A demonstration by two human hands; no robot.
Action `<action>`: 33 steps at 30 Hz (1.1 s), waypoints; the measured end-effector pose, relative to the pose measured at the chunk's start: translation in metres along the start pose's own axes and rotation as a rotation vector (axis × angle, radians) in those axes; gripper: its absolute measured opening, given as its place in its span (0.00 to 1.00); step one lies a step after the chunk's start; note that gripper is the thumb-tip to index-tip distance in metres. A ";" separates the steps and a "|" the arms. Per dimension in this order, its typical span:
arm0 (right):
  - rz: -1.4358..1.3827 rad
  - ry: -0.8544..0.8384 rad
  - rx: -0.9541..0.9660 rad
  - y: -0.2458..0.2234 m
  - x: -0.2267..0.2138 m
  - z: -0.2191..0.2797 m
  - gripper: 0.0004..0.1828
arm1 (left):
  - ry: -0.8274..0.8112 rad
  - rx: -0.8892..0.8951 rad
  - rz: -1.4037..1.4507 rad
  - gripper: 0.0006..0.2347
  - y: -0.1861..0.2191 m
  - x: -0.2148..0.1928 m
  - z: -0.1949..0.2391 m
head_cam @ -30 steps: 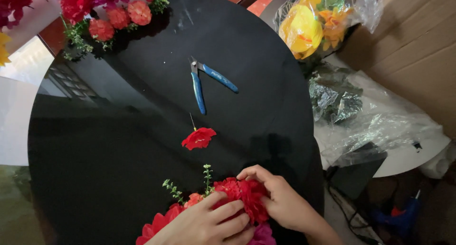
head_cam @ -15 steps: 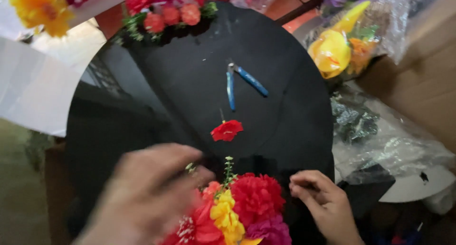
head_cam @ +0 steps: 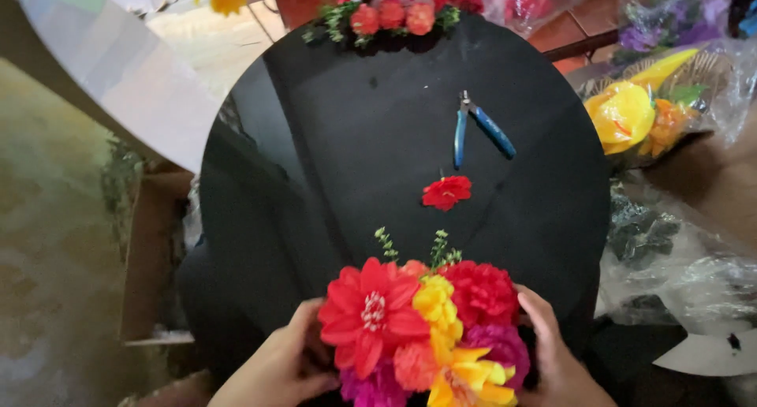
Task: Arranging various artificial flowers into a decorative bouquet or display on a table.
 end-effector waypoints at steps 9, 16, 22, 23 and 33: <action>0.558 0.108 -0.203 -0.064 0.021 -0.002 0.35 | 0.439 0.283 -0.254 0.27 0.042 0.002 0.016; 0.935 0.092 -0.693 -0.119 0.031 0.009 0.15 | 0.836 0.517 -0.285 0.18 0.064 -0.024 0.090; 0.782 -0.119 -0.789 -0.120 0.026 0.000 0.30 | 0.675 1.018 -0.364 0.13 0.121 0.065 0.126; 0.784 -0.118 -0.788 -0.132 0.027 -0.002 0.30 | 0.673 1.019 -0.366 0.13 0.118 0.081 0.116; 0.671 0.018 -0.499 -0.158 0.019 -0.021 0.10 | 0.956 0.655 -0.603 0.09 0.079 0.124 0.056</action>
Point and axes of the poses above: each hand's wrist, its own z-axis away from the middle knuckle, its own x-axis out of the palm, y = z × x, the point moved 7 cm from there along -z, towards the middle knuckle, and after that the axes turned 14 degrees about -x, right-handed, at the moved point
